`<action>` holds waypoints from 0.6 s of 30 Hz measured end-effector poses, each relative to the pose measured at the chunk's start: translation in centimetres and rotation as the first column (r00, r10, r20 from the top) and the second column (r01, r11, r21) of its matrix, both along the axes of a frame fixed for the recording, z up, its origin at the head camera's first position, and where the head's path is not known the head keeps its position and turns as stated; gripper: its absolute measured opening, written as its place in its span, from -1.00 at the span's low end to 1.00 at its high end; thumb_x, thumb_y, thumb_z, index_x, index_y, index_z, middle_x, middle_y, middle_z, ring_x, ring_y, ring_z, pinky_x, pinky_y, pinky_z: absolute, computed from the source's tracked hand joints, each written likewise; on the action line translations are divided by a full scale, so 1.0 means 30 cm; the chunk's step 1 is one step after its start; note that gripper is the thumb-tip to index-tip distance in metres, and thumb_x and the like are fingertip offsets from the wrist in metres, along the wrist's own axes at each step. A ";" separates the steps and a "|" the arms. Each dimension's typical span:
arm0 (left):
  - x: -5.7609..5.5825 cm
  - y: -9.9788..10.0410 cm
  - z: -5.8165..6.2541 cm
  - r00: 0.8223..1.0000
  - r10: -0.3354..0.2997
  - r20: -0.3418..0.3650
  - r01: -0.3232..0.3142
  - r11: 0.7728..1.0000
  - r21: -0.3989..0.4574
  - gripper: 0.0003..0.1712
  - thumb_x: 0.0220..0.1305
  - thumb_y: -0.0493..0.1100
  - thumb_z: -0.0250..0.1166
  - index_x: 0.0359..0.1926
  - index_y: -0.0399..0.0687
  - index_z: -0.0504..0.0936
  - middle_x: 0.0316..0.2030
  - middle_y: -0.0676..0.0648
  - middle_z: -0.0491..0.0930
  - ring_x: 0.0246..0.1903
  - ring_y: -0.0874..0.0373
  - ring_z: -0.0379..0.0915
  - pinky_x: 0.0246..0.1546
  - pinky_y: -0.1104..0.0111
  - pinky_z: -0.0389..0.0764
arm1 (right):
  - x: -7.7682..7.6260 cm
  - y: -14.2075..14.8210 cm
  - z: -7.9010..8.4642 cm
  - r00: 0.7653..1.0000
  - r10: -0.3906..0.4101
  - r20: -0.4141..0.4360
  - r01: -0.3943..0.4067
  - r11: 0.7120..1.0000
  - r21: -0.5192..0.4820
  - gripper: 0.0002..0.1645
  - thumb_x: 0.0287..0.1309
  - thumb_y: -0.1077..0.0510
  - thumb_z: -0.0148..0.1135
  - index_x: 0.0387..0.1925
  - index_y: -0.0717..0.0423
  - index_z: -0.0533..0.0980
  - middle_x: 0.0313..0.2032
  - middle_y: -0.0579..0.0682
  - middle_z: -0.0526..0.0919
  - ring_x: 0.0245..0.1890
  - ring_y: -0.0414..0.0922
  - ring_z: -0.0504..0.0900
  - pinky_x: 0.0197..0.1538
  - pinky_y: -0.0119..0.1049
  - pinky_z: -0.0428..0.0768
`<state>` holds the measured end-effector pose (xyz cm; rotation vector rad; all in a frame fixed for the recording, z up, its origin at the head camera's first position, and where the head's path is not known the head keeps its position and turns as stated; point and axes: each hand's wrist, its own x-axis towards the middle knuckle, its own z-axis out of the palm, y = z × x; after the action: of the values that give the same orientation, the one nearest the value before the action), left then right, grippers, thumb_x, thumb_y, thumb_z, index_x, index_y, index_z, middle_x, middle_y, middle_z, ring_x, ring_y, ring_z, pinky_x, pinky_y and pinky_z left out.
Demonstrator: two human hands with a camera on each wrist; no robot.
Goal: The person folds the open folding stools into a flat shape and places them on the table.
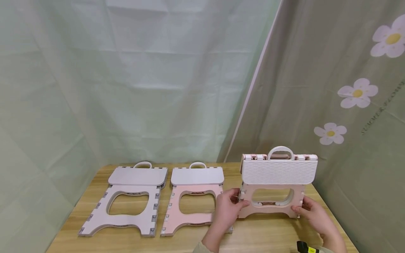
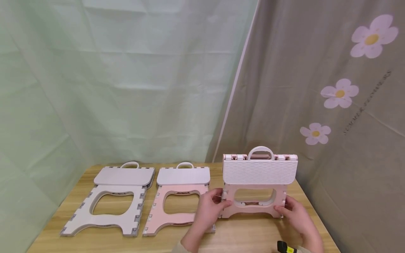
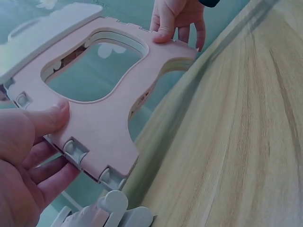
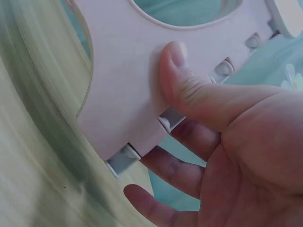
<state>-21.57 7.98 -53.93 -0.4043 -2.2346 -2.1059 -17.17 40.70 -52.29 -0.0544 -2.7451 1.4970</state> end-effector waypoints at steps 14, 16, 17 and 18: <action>0.016 0.008 -0.005 0.991 0.051 0.123 -0.039 0.994 -0.101 -0.41 0.18 -0.04 0.66 0.12 -0.31 0.75 -0.33 0.14 0.67 -0.33 0.31 0.60 -0.35 0.41 0.67 | -0.001 -0.006 0.038 0.988 -0.016 0.156 0.009 0.999 0.050 -0.35 0.57 0.14 0.22 0.34 0.67 0.35 0.10 0.32 0.69 -0.10 -0.15 0.66 -0.07 -0.33 0.64; 0.020 0.009 -0.010 0.988 0.062 0.139 -0.041 0.988 -0.146 -0.39 0.20 0.01 0.64 0.13 -0.29 0.74 -0.33 0.15 0.65 -0.34 0.32 0.60 -0.35 0.40 0.66 | -0.001 -0.005 0.037 0.983 -0.023 0.183 0.015 0.999 0.045 -0.35 0.59 0.11 0.20 0.31 0.67 0.38 0.00 0.21 0.73 -0.14 -0.13 0.66 -0.09 -0.32 0.63; 0.022 0.009 -0.013 0.987 0.069 0.145 -0.044 0.985 -0.169 -0.39 0.21 0.03 0.63 0.14 -0.29 0.74 -0.33 0.15 0.65 -0.35 0.32 0.59 -0.35 0.39 0.65 | 0.000 -0.005 0.037 0.980 -0.026 0.196 0.018 0.999 0.044 -0.36 0.59 0.08 0.20 0.29 0.66 0.41 -0.05 0.17 0.74 -0.15 -0.12 0.65 -0.10 -0.31 0.63; 0.023 0.009 -0.017 0.986 0.075 0.151 -0.046 0.981 -0.189 -0.38 0.22 0.04 0.62 0.14 -0.29 0.73 -0.33 0.15 0.64 -0.35 0.32 0.58 -0.34 0.38 0.65 | 0.000 -0.004 0.036 0.978 -0.029 0.207 0.019 0.999 0.051 -0.35 0.60 0.06 0.19 0.27 0.66 0.42 -0.09 0.12 0.74 -0.16 -0.11 0.65 -0.10 -0.31 0.62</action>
<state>-20.89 8.25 -54.44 -0.1786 -2.5066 -1.9721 -17.16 40.57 -51.20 -0.2571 -2.9269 1.4977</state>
